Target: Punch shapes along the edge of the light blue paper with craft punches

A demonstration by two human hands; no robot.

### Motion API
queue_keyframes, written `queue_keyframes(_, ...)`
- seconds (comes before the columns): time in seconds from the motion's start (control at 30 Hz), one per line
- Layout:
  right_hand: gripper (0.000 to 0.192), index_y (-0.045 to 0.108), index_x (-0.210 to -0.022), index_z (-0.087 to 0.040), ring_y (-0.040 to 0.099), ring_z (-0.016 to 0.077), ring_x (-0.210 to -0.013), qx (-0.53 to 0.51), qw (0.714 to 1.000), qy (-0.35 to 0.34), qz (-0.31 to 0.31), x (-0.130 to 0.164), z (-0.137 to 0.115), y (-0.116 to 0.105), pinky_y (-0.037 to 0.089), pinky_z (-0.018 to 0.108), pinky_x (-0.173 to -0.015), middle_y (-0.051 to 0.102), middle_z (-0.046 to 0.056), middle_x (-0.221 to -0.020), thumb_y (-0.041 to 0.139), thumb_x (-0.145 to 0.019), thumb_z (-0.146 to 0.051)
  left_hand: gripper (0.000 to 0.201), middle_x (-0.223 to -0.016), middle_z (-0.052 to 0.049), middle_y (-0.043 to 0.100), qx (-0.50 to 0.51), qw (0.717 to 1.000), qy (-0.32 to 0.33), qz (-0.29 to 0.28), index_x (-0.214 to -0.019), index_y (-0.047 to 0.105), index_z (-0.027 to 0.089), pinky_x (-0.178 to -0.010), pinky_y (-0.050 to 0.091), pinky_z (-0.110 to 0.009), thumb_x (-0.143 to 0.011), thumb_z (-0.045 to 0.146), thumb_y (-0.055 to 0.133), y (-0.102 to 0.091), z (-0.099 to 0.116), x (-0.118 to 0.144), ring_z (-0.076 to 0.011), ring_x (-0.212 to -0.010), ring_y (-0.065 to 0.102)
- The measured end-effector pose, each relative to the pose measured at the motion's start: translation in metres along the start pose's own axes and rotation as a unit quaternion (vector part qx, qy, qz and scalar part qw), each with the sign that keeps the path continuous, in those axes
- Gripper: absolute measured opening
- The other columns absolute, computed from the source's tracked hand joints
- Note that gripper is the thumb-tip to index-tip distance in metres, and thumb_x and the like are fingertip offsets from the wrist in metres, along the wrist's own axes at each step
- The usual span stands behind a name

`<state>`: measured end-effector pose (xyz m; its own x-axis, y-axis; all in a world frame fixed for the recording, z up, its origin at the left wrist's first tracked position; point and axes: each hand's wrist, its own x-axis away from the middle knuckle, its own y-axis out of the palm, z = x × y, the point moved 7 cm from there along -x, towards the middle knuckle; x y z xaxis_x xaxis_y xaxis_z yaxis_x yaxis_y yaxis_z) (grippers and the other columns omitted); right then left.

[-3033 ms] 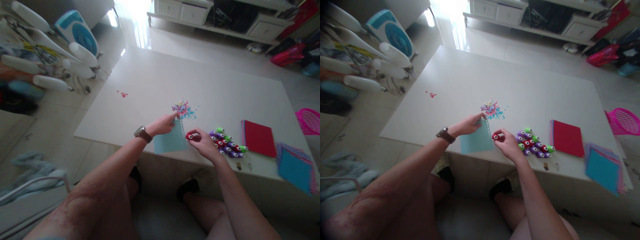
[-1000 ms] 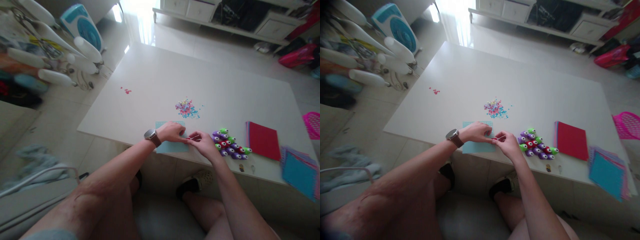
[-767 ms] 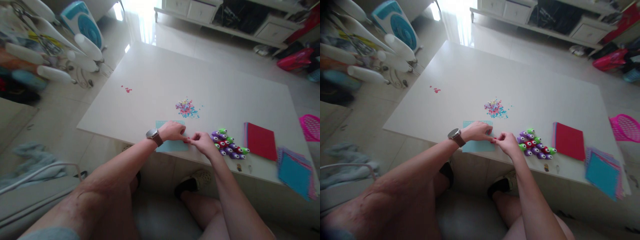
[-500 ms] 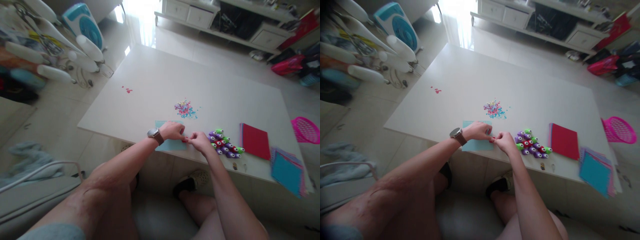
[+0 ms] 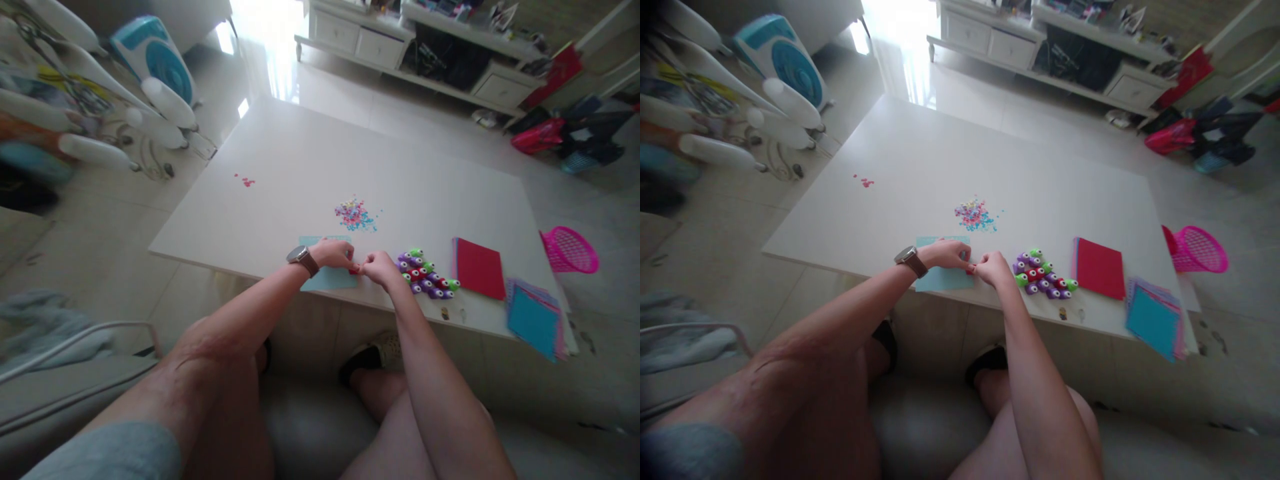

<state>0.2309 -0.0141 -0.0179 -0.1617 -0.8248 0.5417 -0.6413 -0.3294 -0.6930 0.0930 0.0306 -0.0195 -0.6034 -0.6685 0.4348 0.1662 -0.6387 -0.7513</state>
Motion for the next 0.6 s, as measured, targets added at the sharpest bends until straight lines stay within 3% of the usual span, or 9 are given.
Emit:
queue_keyframes(0.13,0.014,0.063,-0.067,-0.017,0.05,0.0121,-0.062,0.041,0.999,-0.002,-0.018,-0.004,-0.005,-0.001,0.032,0.026,-0.058,0.053,-0.005,-0.058,0.076,-0.071,-0.019,0.049,-0.099,-0.004,0.08,0.008,1.0,0.006,-0.016,-0.106,0.078,0.024,-0.094,0.044,-0.037,-0.088,0.069,0.068,-0.001,0.001,0.001,-0.0241,-0.095,0.069)
queue_keyframes(0.33,0.016,0.06,-0.066,-0.017,0.045,0.0109,-0.059,0.068,0.997,-0.002,-0.047,-0.005,-0.014,-0.001,0.031,0.026,-0.057,0.051,-0.005,-0.057,0.074,-0.074,-0.015,0.043,-0.1,-0.005,0.08,0.017,1.0,0.014,-0.019,-0.108,0.078,0.022,-0.087,0.043,-0.035,-0.091,0.06,0.068,0.0,0.001,0.001,-0.0233,-0.091,0.068)
queue_keyframes(0.6,0.021,0.059,-0.066,-0.017,0.043,0.0112,-0.058,0.071,0.995,0.007,-0.064,-0.003,-0.014,-0.003,0.029,0.027,-0.055,0.048,-0.005,-0.056,0.077,-0.077,-0.018,0.053,-0.104,-0.005,0.08,0.009,1.0,0.001,-0.003,-0.106,0.077,0.023,-0.095,0.042,-0.037,-0.088,0.072,0.068,-0.002,-0.003,0.003,-0.0235,-0.097,0.068)
